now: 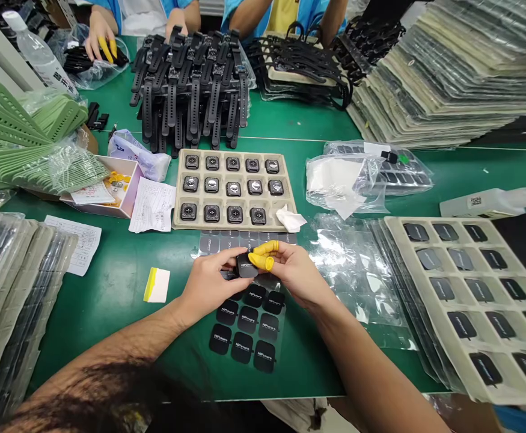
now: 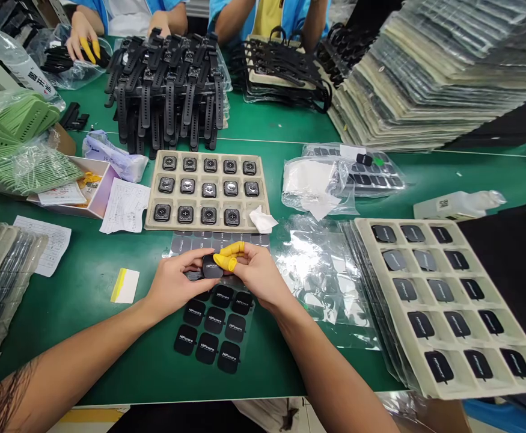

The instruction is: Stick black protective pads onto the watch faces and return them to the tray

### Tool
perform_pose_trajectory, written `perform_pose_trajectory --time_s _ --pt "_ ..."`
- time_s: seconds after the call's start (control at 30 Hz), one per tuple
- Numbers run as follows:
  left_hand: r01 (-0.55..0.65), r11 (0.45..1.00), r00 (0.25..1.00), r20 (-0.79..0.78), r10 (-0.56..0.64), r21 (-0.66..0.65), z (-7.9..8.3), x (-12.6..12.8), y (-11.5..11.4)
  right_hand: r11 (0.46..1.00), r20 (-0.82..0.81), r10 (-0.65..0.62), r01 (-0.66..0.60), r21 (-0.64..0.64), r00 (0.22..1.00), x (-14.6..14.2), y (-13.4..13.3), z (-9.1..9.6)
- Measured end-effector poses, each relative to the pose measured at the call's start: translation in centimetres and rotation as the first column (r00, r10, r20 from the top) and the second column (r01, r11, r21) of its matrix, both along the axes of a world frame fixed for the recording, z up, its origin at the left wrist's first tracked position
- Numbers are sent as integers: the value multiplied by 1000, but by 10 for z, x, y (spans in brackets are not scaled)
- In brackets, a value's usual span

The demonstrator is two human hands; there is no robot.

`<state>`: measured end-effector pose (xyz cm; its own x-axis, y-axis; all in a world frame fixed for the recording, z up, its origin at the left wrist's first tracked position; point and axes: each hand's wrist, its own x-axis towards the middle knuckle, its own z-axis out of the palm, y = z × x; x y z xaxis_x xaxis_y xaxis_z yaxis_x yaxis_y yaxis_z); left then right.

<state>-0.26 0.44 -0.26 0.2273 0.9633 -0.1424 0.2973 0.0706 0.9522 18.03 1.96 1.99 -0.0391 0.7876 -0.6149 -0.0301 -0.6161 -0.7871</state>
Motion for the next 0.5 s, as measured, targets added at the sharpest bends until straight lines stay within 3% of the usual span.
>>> perform_pose_trajectory --time_s 0.27,0.4,0.5 --pt "-3 1000 1000 11 3 -18 0 0 0 999 6 -29 29 -23 1000 0 1 -1" --pt "2 999 1000 11 -2 -34 -1 0 -1 999 27 30 -30 18 999 -1 -1 -2" --pt "9 1000 1000 3 -9 -26 -2 -1 -1 978 299 84 -136 158 951 -1 -6 3"
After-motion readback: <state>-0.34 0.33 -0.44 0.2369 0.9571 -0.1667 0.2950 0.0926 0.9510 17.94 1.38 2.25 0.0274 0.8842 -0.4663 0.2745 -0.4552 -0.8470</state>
